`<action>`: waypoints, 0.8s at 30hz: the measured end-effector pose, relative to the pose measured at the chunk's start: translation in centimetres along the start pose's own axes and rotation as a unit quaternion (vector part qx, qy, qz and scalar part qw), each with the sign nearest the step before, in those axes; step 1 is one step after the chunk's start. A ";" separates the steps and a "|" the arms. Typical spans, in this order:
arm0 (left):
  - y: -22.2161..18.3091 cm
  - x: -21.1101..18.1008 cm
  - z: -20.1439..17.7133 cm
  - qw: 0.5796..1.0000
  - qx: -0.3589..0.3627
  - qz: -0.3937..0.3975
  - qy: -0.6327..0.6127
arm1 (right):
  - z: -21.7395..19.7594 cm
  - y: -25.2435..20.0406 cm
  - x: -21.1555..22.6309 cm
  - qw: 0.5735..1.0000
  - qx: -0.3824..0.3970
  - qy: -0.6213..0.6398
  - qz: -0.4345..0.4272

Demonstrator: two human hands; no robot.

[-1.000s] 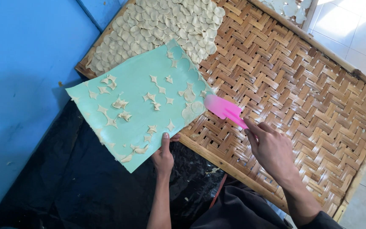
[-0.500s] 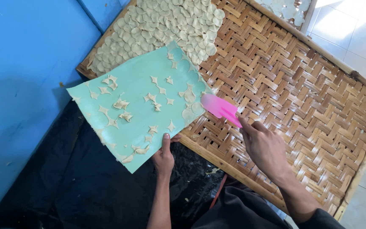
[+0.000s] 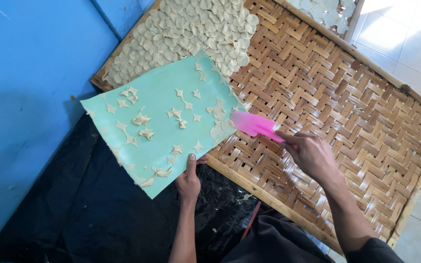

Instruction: The person uses a pink spatula to scrape small circular dough pieces off a green plastic sheet and places them onto a large woven bamboo drying tray.

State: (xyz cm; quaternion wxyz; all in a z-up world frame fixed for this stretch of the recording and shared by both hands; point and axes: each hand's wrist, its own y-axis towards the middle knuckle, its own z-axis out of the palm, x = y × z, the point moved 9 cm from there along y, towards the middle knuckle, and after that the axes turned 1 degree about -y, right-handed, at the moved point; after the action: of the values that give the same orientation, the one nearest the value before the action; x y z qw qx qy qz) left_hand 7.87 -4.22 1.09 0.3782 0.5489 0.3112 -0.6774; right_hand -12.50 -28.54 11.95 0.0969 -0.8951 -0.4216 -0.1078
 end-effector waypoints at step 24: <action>0.0 0.5 -0.2 1.000 -0.009 -0.004 0.010 | 6.6 1.3 -6.2 0.913 0.120 0.389 0.004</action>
State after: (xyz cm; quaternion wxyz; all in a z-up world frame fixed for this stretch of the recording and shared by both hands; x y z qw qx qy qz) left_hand 7.89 -4.14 0.52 0.3770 0.5513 0.3232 -0.6704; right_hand -14.63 -32.13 3.86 0.3602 -0.7658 -0.3568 -0.3956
